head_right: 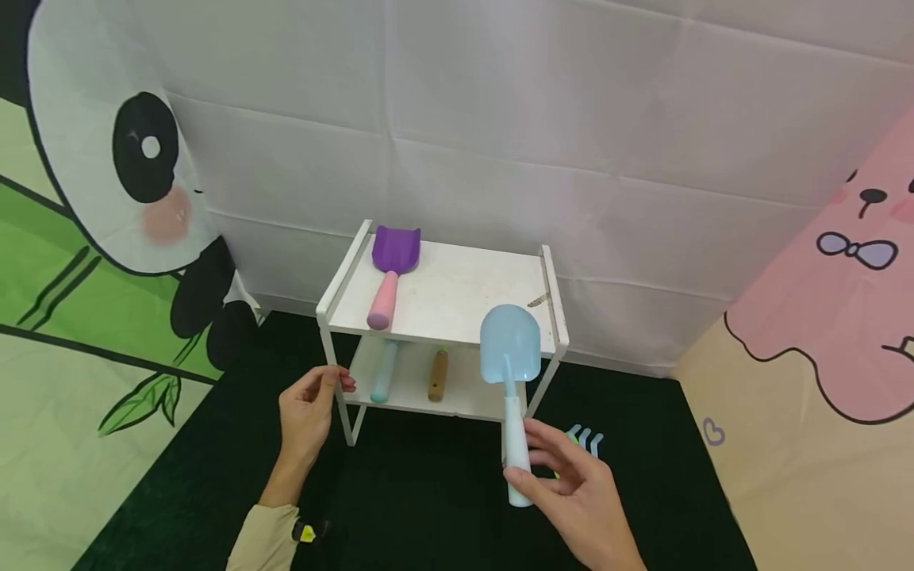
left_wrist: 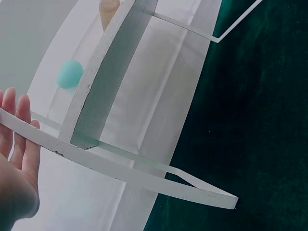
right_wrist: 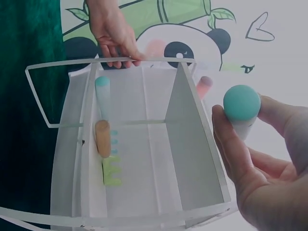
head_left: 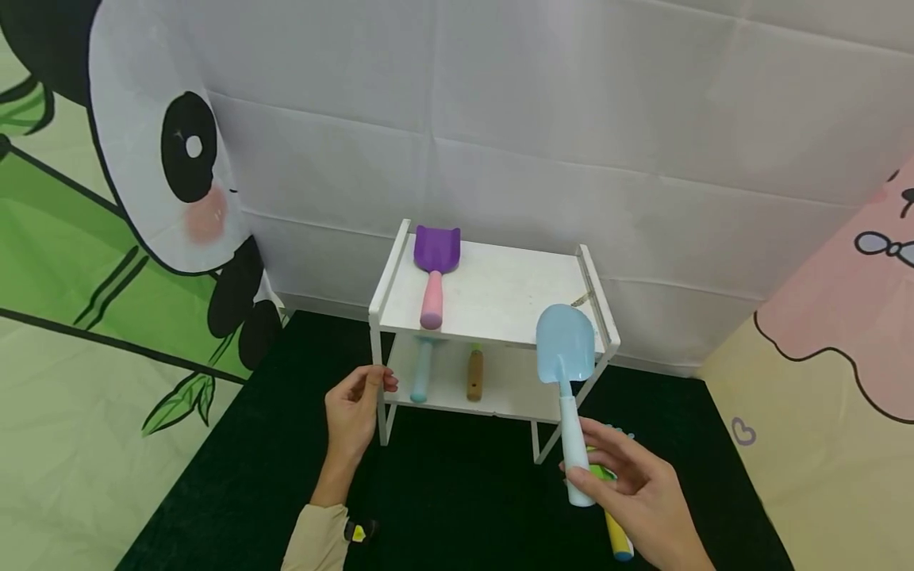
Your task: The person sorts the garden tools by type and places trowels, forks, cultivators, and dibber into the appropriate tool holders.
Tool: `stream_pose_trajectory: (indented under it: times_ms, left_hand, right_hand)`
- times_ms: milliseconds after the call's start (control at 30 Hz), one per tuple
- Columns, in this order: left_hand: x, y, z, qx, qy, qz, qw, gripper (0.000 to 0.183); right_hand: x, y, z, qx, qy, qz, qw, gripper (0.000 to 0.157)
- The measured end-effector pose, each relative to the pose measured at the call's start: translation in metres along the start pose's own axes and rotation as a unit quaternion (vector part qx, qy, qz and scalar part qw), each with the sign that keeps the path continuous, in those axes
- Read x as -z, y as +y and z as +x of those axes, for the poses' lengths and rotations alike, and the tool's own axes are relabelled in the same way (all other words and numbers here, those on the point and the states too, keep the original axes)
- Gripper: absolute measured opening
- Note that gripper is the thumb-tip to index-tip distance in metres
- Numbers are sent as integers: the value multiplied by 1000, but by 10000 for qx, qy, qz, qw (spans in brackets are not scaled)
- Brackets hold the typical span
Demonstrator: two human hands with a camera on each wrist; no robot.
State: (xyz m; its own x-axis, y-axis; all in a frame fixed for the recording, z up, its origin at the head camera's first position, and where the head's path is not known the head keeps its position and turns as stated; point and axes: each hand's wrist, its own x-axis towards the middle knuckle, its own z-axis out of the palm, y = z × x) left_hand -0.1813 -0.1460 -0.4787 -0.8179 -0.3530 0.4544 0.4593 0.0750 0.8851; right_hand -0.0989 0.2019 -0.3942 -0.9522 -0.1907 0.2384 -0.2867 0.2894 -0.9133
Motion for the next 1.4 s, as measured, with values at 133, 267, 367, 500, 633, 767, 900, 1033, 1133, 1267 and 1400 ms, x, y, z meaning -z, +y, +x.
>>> stream_pose_trajectory:
  times_ms: [133, 267, 367, 500, 633, 767, 900, 1033, 1133, 1267, 1400]
  left_hand:
    - [-1, 4, -1, -48, -16, 10, 10000, 20]
    - [0, 4, -1, -11, -3, -26, 10000, 20]
    - [-1, 3, -1, 21, 7, -16, 10000, 20]
    - [0, 3, -1, 27, 25, -4, 10000, 20]
    - [-1, 4, -1, 76, 25, 9, 10000, 21]
    - [-1, 5, -1, 95, 40, 29, 9999, 20]
    - [0, 7, -2, 53, 55, 39, 10000, 20]
    - [-1, 3, -2, 0, 79, 60, 10000, 20]
    - [1, -9, -1, 5, 132, 82, 9999, 19]
    - [3, -24, 1, 32, 145, 119, 9998, 19]
    - [3, -27, 1, -4, 83, 48, 10000, 18]
  right_hand:
    - [-2, -3, 7, 175, -10, -88, 9998, 46]
    - [-3, -6, 15, 390, -63, -118, 9991, 45]
    - [-3, -9, 21, 488, -189, -70, 9986, 44]
    - [-4, -14, 28, 553, -257, -18, 9981, 43]
    - [-5, -19, 36, 539, -222, 10, 9983, 43]
    - [-6, -23, 42, 492, -410, 133, 9979, 42]
    - [-7, -27, 49, 427, -553, 182, 9974, 42]
    - [-9, -31, 57, 323, -585, 197, 9976, 42]
    - [-10, -34, 64, 132, -592, 261, 9978, 42]
    - [-10, -38, 72, -169, -623, 375, 9972, 42]
    - [-11, -41, 79, -394, -653, 433, 9961, 44]
